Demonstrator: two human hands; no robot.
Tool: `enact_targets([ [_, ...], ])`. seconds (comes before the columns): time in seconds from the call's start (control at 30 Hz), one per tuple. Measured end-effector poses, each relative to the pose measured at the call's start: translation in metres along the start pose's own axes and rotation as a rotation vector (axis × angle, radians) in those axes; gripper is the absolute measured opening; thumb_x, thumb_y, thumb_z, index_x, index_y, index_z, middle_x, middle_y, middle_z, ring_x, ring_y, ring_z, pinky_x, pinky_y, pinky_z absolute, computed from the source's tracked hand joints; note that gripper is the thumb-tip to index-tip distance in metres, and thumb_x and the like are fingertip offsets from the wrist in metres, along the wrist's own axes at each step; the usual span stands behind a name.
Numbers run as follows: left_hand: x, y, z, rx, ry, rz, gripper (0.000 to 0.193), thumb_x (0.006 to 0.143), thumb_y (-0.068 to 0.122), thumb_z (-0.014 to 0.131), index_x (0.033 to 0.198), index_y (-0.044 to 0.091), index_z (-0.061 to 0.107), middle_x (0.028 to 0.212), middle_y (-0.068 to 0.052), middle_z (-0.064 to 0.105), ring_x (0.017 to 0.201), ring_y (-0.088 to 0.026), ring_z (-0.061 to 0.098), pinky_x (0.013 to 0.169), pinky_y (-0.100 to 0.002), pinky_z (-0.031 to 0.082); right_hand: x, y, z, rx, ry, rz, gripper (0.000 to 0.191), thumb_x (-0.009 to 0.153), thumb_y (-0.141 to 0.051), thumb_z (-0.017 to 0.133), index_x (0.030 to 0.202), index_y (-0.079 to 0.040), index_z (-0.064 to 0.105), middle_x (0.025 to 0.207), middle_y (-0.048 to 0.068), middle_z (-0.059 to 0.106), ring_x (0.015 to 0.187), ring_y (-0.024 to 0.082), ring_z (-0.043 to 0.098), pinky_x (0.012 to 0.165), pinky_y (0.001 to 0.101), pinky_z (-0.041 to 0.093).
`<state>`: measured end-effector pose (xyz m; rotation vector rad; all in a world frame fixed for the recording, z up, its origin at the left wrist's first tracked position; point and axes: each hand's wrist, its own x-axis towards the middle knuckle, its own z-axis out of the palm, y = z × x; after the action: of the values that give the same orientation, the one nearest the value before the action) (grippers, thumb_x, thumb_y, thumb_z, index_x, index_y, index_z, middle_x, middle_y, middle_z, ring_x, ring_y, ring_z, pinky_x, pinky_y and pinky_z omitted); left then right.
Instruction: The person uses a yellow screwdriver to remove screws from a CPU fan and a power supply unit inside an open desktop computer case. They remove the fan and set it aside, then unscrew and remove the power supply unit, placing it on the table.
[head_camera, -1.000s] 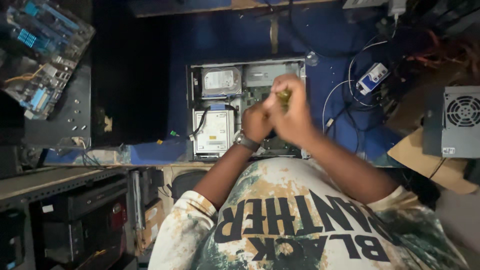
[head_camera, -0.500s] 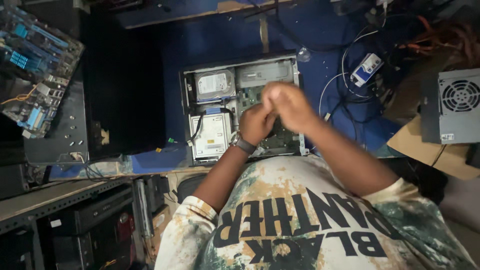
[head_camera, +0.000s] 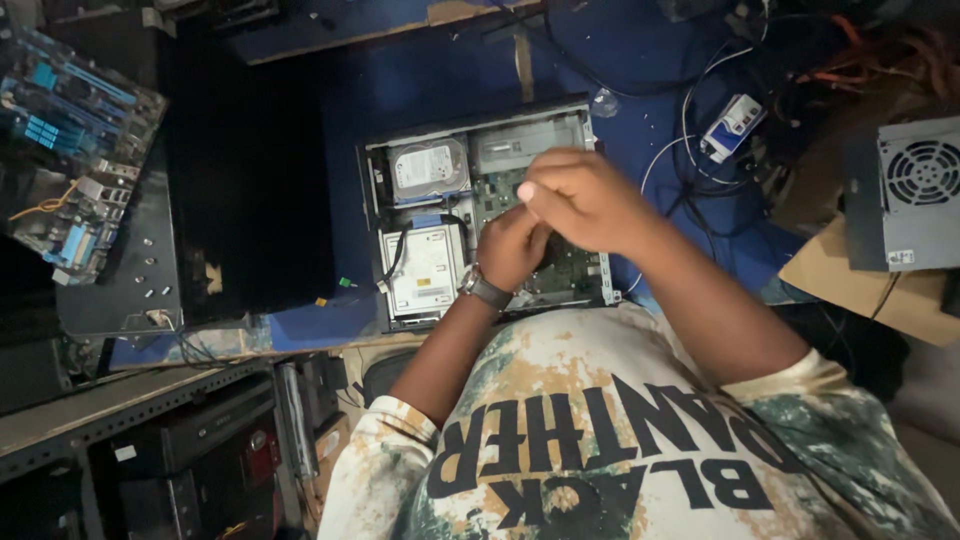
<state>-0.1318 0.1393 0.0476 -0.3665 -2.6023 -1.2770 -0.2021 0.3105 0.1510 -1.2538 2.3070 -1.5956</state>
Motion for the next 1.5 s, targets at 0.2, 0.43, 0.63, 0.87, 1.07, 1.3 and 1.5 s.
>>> enact_targets([
  [0.2,0.004,-0.004,-0.007,-0.033,0.095,0.072,0.021,0.086,0.014,0.075,0.105,0.009,0.069,0.106,-0.016,0.071,0.094,-0.038,0.069,0.079,-0.044,0.058,0.013,-0.072,-0.026,-0.717,-0.140,0.008,0.038,0.093,-0.043,0.072,0.090,-0.006,0.072,0.079,0.011,0.069,0.079,0.032,0.068,0.071,0.0433,0.054],
  [0.43,-0.001,-0.012,0.005,-0.031,-0.077,0.066,0.014,0.092,0.010,0.072,0.101,0.005,0.063,0.103,-0.019,0.068,0.093,-0.041,0.067,0.076,-0.047,0.054,0.019,-0.097,-0.044,-0.677,-0.167,-0.267,0.043,0.069,-0.009,0.063,0.111,-0.005,0.070,0.104,0.010,0.072,0.100,0.030,0.069,0.086,0.0398,0.054],
  [0.63,0.002,-0.007,-0.001,-0.087,-0.043,0.079,0.013,0.085,0.011,0.073,0.097,0.009,0.068,0.092,-0.015,0.070,0.086,-0.037,0.069,0.073,-0.045,0.055,0.022,-0.106,-0.042,-0.899,-0.528,0.214,0.039,0.094,-0.047,0.067,0.117,-0.015,0.069,0.101,0.007,0.070,0.101,0.027,0.067,0.089,0.0401,0.054],
  [0.87,0.005,-0.002,-0.002,-0.080,-0.031,0.104,0.011,0.091,0.013,0.072,0.101,0.009,0.067,0.095,-0.016,0.070,0.085,-0.039,0.068,0.071,-0.045,0.054,0.022,-0.107,-0.043,-0.757,-0.285,-0.225,0.029,0.074,-0.013,0.067,0.102,-0.007,0.068,0.102,0.007,0.068,0.103,0.027,0.068,0.089,0.0379,0.056],
  [1.07,0.004,-0.006,-0.006,-0.034,-0.038,-0.066,0.014,0.091,0.018,0.074,0.096,0.007,0.067,0.088,-0.016,0.068,0.080,-0.038,0.069,0.067,-0.045,0.053,0.021,-0.111,-0.034,-0.762,-0.217,0.060,0.033,0.084,-0.033,0.074,0.104,-0.006,0.071,0.099,0.010,0.070,0.093,0.032,0.068,0.078,0.0435,0.054],
  [1.3,0.005,-0.010,-0.012,-0.142,-0.100,0.054,0.019,0.093,0.017,0.071,0.108,0.006,0.071,0.101,-0.015,0.073,0.090,-0.036,0.069,0.077,-0.042,0.055,0.015,-0.108,-0.025,-0.688,-0.207,0.048,0.037,0.087,-0.022,0.072,0.120,-0.005,0.072,0.099,0.013,0.072,0.091,0.034,0.070,0.078,0.0432,0.057],
  [1.5,0.005,-0.013,-0.005,-0.158,-0.046,-0.106,0.019,0.086,0.020,0.077,0.100,0.008,0.074,0.096,-0.013,0.074,0.083,-0.033,0.073,0.072,-0.041,0.057,0.017,-0.103,-0.001,-0.592,-0.053,0.146,0.037,0.090,-0.025,0.078,0.119,-0.003,0.070,0.111,0.017,0.073,0.098,0.037,0.070,0.084,0.0438,0.057],
])
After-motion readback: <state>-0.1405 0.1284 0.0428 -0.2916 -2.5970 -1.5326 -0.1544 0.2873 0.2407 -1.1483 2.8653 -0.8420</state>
